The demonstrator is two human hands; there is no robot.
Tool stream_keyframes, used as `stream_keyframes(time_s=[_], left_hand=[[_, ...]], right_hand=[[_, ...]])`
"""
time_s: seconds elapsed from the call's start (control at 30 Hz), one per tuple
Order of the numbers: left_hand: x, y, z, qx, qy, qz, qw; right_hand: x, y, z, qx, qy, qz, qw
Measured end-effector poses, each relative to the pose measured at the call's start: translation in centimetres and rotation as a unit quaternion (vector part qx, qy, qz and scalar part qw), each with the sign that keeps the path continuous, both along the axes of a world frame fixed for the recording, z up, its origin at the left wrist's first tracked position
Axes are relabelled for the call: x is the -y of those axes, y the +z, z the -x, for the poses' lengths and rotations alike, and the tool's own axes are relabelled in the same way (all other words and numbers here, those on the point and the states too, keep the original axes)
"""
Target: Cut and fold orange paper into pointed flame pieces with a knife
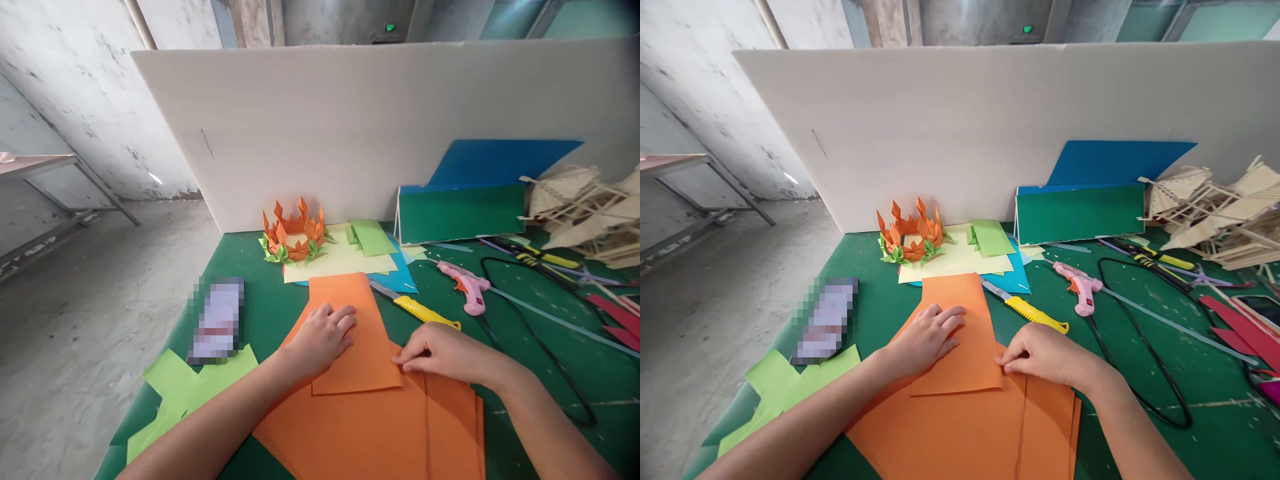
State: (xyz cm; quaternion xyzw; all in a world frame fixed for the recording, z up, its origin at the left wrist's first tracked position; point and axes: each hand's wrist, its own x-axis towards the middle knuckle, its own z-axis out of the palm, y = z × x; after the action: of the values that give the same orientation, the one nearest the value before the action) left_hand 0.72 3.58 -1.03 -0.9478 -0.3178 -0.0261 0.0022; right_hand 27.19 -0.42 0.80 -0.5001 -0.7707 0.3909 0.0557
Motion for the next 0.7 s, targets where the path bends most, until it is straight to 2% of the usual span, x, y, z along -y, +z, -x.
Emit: stream_keyframes(time_s=[0.1, 0.17, 0.27, 0.43, 0.57, 0.7], left_hand=[[0.0, -0.2, 0.1, 0.022, 0.003, 0.011, 1.000], [0.0, -0.3, 0.1, 0.032, -0.002, 0.004, 0.999], [0.4, -0.3, -0.1, 0.021, -0.024, -0.013, 0.999], [1.1, 0.1, -1.0, -0.015, -0.018, -0.048, 0.999], [1.0, 0.2, -2.0, -0.036, -0.009, -0.054, 0.998], [-0.1, -0.5, -3.0, -0.029, -0.057, -0.036, 0.997]], right_hand=[[0.4, 0.3, -0.1, -0.030, 0.005, 0.099, 0.995], [0.3, 0.3, -0.2, -0.040, -0.001, 0.128, 0.991], [0.1, 0.3, -0.2, -0.048, 0.003, 0.134, 0.990], [-0.2, 0.2, 0.0, -0.040, 0.001, 0.089, 0.995], [-0.4, -0.5, 0.1, -0.042, -0.042, 0.114, 0.992], [-0.5, -1.0, 0.0, -0.065, -0.051, 0.132, 0.988]])
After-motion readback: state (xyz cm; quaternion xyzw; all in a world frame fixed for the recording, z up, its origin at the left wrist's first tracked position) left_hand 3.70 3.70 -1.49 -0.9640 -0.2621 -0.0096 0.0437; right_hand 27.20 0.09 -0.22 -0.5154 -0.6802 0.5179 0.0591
